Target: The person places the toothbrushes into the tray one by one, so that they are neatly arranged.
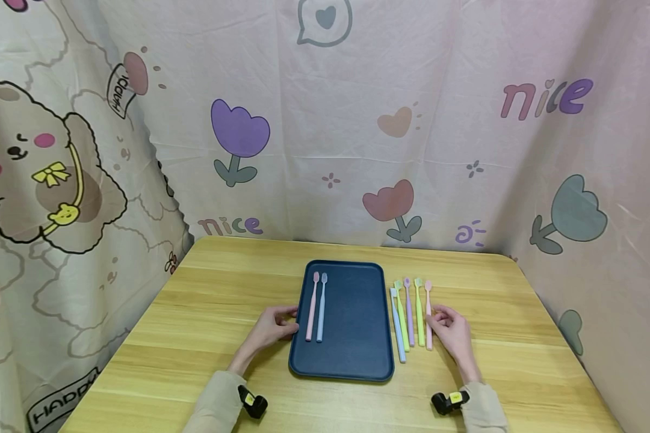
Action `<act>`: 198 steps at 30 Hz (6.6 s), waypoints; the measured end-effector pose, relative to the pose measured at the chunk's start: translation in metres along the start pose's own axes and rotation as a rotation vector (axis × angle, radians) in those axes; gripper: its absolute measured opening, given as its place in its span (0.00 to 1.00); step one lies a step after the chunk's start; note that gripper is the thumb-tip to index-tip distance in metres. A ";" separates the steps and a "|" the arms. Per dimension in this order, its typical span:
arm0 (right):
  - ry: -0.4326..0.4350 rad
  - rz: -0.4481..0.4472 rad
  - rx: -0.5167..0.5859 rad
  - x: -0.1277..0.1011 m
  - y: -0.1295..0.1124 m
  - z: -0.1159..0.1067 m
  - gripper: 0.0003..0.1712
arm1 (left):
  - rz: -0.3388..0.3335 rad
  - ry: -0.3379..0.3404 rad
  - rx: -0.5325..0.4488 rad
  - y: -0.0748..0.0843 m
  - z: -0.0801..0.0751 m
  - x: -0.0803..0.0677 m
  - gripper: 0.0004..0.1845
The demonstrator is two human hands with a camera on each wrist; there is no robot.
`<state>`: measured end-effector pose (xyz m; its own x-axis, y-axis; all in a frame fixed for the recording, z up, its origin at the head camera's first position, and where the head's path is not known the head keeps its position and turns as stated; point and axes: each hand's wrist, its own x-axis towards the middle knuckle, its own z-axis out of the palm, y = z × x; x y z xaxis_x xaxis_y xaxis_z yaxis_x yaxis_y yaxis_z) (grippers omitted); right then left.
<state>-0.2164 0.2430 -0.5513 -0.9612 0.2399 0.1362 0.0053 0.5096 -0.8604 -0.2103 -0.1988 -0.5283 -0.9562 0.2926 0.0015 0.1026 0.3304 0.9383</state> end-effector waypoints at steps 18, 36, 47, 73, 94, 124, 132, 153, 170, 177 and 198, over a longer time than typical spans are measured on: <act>-0.020 0.041 -0.048 0.002 -0.003 -0.002 0.19 | 0.009 0.002 0.006 0.006 0.001 -0.003 0.27; 0.039 0.020 -0.158 0.002 -0.007 0.003 0.15 | -0.007 0.005 0.036 0.001 0.001 -0.002 0.28; 0.070 0.019 -0.194 0.002 -0.009 0.006 0.13 | -0.017 0.010 0.035 0.000 0.000 -0.001 0.28; 0.046 0.054 -0.132 0.003 -0.010 0.003 0.14 | 0.007 -0.005 0.007 0.001 -0.001 0.000 0.28; -0.082 0.141 0.271 -0.002 -0.027 -0.001 0.21 | 0.013 -0.004 0.021 0.002 0.000 0.000 0.27; -0.283 0.070 0.389 -0.011 -0.092 0.041 0.22 | 0.024 -0.021 -0.014 0.005 -0.001 -0.001 0.28; -0.283 0.045 0.403 -0.014 -0.103 0.059 0.19 | 0.028 -0.026 -0.010 0.005 -0.001 -0.002 0.28; -0.306 -0.006 0.451 -0.017 -0.110 0.108 0.14 | 0.007 -0.014 0.003 0.006 0.001 -0.002 0.28; -0.324 -0.027 0.358 -0.024 -0.114 0.136 0.12 | 0.004 -0.019 0.002 0.002 0.000 0.000 0.28; -0.346 -0.032 0.352 -0.024 -0.113 0.147 0.13 | 0.013 -0.022 0.010 0.001 -0.001 0.000 0.28; -0.424 -0.136 0.243 -0.021 -0.118 0.159 0.10 | 0.022 -0.030 -0.012 0.002 0.000 0.000 0.28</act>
<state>-0.2403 0.0462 -0.5303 -0.9764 -0.1976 0.0869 -0.1435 0.2934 -0.9452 -0.2100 -0.1985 -0.5261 -0.9452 0.3263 0.0118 0.1196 0.3125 0.9424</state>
